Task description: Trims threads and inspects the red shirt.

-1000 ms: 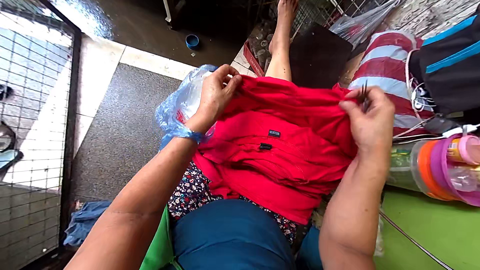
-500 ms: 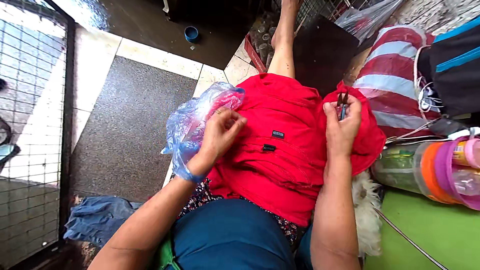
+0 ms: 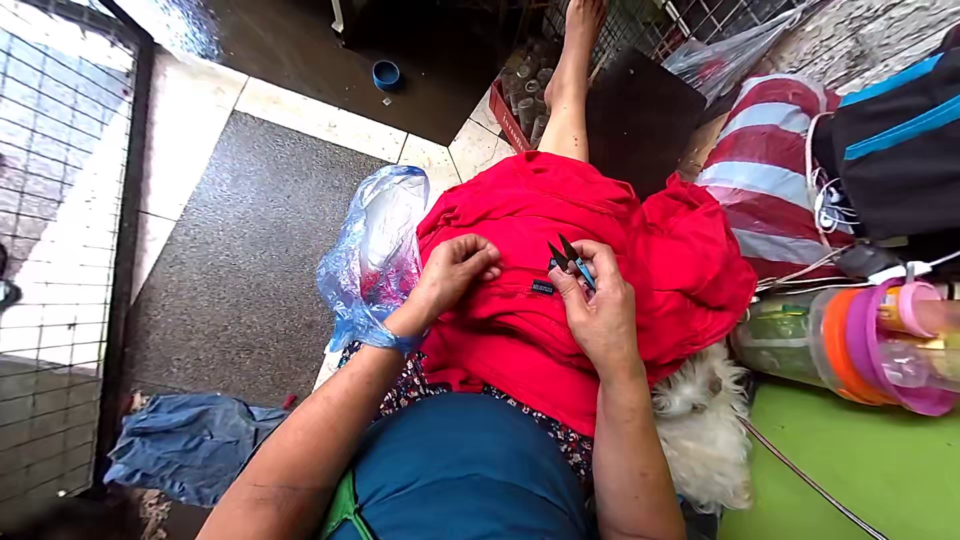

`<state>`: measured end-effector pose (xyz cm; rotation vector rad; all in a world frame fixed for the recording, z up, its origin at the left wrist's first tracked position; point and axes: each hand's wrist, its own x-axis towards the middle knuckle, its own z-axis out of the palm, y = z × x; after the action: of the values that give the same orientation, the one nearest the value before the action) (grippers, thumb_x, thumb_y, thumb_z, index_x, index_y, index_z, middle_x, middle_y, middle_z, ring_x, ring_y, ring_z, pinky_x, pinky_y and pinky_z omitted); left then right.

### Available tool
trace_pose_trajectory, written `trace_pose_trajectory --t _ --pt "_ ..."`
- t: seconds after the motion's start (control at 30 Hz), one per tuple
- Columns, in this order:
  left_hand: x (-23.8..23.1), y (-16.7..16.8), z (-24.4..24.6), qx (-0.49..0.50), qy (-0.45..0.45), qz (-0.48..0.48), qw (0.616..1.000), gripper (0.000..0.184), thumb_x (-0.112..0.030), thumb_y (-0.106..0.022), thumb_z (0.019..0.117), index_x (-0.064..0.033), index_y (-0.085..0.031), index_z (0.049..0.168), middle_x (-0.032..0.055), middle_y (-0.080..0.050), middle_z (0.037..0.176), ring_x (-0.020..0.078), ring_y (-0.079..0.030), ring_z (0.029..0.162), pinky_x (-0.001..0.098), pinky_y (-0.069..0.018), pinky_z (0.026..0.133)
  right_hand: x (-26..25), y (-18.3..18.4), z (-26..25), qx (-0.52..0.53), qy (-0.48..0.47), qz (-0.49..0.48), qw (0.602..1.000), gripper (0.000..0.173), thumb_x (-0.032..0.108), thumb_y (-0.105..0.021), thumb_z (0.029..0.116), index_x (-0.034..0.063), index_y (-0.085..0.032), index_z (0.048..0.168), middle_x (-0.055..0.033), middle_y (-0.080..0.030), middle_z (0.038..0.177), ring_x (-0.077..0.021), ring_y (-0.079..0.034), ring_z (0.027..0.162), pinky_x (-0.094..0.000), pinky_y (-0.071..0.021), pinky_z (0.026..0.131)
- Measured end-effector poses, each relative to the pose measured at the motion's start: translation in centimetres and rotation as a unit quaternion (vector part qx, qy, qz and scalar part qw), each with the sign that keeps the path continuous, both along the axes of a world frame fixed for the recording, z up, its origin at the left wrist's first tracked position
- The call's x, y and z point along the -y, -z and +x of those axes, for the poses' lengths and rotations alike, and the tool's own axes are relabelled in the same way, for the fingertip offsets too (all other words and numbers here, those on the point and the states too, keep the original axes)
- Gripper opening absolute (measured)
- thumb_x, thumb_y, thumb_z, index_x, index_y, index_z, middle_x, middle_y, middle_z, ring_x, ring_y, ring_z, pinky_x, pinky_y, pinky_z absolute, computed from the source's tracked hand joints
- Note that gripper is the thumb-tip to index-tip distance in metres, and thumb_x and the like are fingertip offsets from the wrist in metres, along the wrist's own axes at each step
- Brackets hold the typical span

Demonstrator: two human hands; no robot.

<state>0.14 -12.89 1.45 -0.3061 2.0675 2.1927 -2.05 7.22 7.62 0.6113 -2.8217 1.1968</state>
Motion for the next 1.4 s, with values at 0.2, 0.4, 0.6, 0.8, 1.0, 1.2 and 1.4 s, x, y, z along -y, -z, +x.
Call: trace_pose_trajectory --t 0.2,0.4,0.6,0.8,1.0,1.2,1.4 --pt "0.2 0.5 1.1 -0.028 0.017 -0.011 0.999 0.018 -0.014 -0.048 0.1076 -0.002 -0.061 0.106 0.0021 -0.068 0.09 0.0032 -0.066 0.079 0.023 -0.0555 0.078 0.4 -0.7 -0.3 -0.023 -0.084 0.106 0.991 0.021 0.007 -0.071 0.0918 -0.0008 -0.071 0.112 -0.0169 -0.07 0.096 -0.0306 -0.069 0.082 -0.0493 -0.0544 0.072" --pt "-1.1 -0.1 0.9 -0.115 0.033 -0.2 0.972 0.024 -0.02 -0.07 0.0946 0.0003 -0.07 0.108 0.015 -0.068 0.1 0.0221 -0.067 0.084 0.0406 -0.0564 0.077 0.4 -0.3 -0.6 0.009 -0.022 0.063 0.998 0.023 0.011 -0.068 0.0968 0.0 -0.065 0.117 -0.0139 -0.068 0.091 -0.0234 -0.064 0.073 -0.0428 -0.0519 0.065" --pt "-1.1 0.8 0.5 -0.169 0.008 -0.189 0.967 0.016 -0.014 -0.065 0.0983 -0.0007 -0.074 0.097 0.0105 -0.071 0.093 0.0159 -0.066 0.089 0.0343 -0.0527 0.085 0.7 -2.1 -1.0 0.041 -0.078 0.155 0.984 0.018 0.007 -0.072 0.0924 0.0009 -0.07 0.109 -0.0154 -0.069 0.093 -0.0297 -0.067 0.08 -0.0506 -0.0518 0.069" --pt "-0.6 1.0 0.4 -0.142 0.028 -0.161 0.976 0.02 -0.014 -0.058 0.1028 0.0021 -0.069 0.101 0.0109 -0.069 0.09 0.0142 -0.066 0.084 0.033 -0.0541 0.083 2.2 -4.0 -2.0 0.09 -0.109 0.275 0.951 0.011 0.009 -0.072 0.0934 0.0035 -0.072 0.103 -0.0161 -0.069 0.09 -0.0344 -0.068 0.085 -0.0561 -0.0498 0.07" --pt "-1.0 1.6 0.5 -0.19 0.001 -0.188 0.964 0.019 -0.012 -0.057 0.1027 0.0021 -0.069 0.102 0.0115 -0.069 0.09 0.0147 -0.065 0.083 0.0317 -0.0534 0.081 3.6 -4.8 -4.0 0.163 -0.158 0.34 0.913 0.014 0.011 -0.066 0.0973 0.004 -0.071 0.108 -0.0177 -0.07 0.093 -0.0368 -0.068 0.092 -0.059 -0.0488 0.077" --pt "-1.3 1.8 0.5 -0.201 -0.022 -0.196 0.96 0.017 -0.011 -0.059 0.101 0.0025 -0.07 0.101 0.0117 -0.063 0.086 0.0135 -0.059 0.076 0.0266 -0.0501 0.074 4.6 -4.6 -5.1 0.175 -0.193 0.376 0.889 0.012 0.011 -0.066 0.0971 0.0053 -0.071 0.107 -0.0166 -0.071 0.094 -0.0358 -0.068 0.094 -0.0585 -0.0478 0.078" --pt "-1.4 1.8 0.4 -0.197 -0.015 -0.204 0.959 0.018 -0.012 -0.061 0.1004 0.0023 -0.071 0.1 0.0113 -0.061 0.086 0.0135 -0.058 0.076 0.0261 -0.0489 0.073 4.6 -4.2 -5.2 0.153 -0.222 0.384 0.883 0.013 0.008 -0.064 0.0968 0.0065 -0.072 0.107 -0.0162 -0.071 0.094 -0.0361 -0.068 0.094 -0.0588 -0.0475 0.078"
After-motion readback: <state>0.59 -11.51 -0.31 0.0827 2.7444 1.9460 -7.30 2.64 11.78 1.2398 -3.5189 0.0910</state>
